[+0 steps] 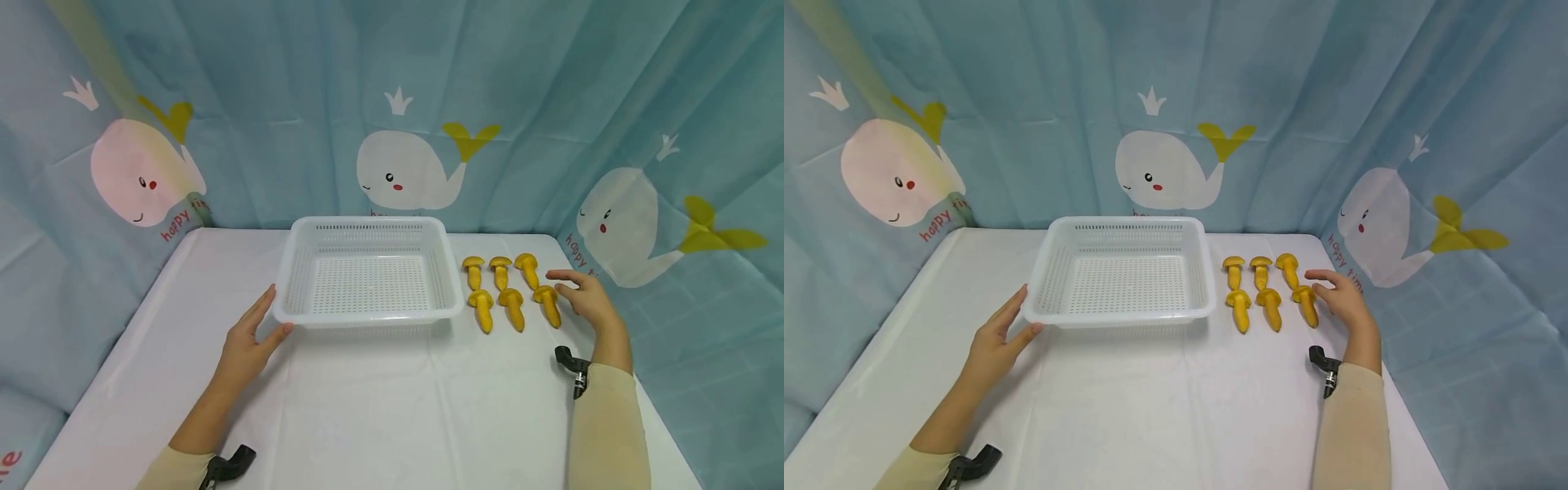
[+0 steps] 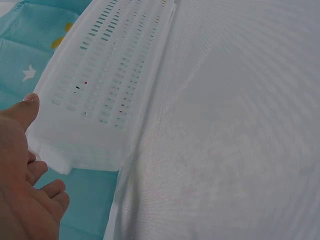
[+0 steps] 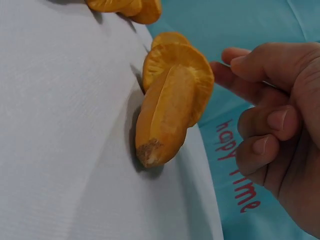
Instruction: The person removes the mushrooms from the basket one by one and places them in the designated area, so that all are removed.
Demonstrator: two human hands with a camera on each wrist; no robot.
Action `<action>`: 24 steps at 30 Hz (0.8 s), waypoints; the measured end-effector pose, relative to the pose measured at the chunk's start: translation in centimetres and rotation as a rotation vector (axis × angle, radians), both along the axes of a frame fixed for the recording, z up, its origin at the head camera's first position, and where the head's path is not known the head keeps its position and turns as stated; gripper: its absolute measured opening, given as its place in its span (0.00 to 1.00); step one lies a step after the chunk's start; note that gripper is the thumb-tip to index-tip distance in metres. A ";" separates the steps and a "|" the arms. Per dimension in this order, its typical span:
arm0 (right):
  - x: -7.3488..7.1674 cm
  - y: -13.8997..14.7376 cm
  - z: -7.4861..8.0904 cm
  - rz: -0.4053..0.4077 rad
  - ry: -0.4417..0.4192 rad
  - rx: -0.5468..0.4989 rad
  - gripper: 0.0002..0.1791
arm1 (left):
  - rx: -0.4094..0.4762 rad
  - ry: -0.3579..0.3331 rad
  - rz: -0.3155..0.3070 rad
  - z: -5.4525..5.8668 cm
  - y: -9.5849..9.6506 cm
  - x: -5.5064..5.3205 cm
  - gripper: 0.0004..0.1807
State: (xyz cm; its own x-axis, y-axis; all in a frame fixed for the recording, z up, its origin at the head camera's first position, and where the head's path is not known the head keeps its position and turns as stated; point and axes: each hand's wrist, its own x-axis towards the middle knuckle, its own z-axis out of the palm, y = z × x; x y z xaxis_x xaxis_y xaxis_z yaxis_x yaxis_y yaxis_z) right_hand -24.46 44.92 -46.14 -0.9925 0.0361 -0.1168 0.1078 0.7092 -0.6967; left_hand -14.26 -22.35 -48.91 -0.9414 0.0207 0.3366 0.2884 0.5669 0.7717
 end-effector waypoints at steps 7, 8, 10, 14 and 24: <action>0.5 -0.4 1.1 -0.021 0.107 0.014 0.22 | -0.010 0.003 -0.001 0.3 -0.2 -0.3 0.46; 0.5 -0.5 1.3 -0.028 0.123 0.016 0.22 | -0.012 0.001 0.001 0.4 -0.2 -0.3 0.45; 0.7 -0.7 1.6 -0.038 0.159 0.018 0.22 | -0.011 -0.007 -0.003 0.5 -0.3 -0.4 0.45; 0.8 -1.0 2.3 -0.070 0.206 -0.001 0.23 | -0.012 -0.032 -0.015 0.9 -0.5 -0.3 0.45; 1.2 -2.2 3.8 -0.073 0.272 0.058 0.21 | -0.092 -0.111 -0.038 2.5 -2.3 -0.1 0.42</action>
